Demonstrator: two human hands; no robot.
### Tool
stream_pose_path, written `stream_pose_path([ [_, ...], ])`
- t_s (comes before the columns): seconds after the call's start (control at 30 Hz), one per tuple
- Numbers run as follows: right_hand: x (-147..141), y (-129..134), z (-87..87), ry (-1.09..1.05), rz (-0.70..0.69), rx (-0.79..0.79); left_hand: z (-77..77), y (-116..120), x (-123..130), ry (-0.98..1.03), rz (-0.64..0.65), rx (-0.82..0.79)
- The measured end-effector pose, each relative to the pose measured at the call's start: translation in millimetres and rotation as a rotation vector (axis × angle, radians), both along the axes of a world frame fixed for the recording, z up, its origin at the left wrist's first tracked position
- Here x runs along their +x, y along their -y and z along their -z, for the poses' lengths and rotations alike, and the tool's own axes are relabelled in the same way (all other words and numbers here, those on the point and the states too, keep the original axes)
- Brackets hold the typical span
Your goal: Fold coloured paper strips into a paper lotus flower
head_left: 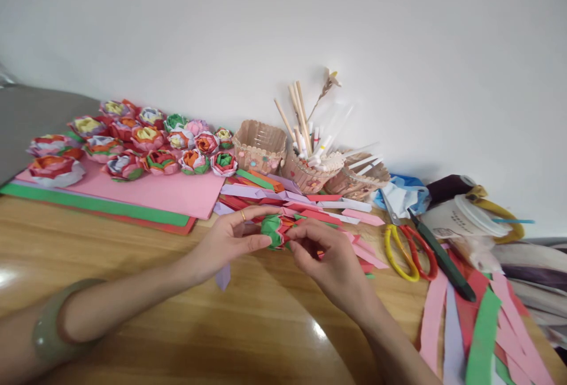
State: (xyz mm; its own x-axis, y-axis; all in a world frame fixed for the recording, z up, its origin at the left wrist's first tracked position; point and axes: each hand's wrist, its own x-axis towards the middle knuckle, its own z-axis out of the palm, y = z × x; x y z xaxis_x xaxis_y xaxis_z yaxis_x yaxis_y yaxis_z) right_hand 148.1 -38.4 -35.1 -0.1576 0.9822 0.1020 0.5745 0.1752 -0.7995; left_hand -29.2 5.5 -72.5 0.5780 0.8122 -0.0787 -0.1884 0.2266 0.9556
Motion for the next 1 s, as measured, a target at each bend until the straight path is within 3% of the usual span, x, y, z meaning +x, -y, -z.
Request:
stream_pose_path([
  [0.23, -5.1, 3.4, 3.4, 0.103, 0.056, 0.164, -1.8, -0.6, 0.7, -0.011, -0.024, 0.003],
  [0.33, -5.0, 3.0, -0.4, -0.018, 0.056, 0.075, -2.7, -0.7, 1.0, -0.006, -0.054, -0.015],
  [0.5, 0.6, -1.3, -2.7, -0.328, 0.056, -0.241, -0.4, -0.4, 0.9, 0.014, -0.101, -0.046],
  [0.6, 1.2, -2.5, 0.5, -0.445, 0.111, -0.344, 1.8, -0.3, 0.6, 0.035, -0.085, -0.027],
  [0.73, -1.8, -2.1, 4.0, -0.505, 0.163, -0.348, 2.8, -0.4, 0.1, 0.066, -0.066, -0.005],
  [1.0, -3.4, -1.3, 4.6, -0.492, 0.137, -0.332, 4.9, -0.4, 0.1, 0.087, -0.028, 0.013],
])
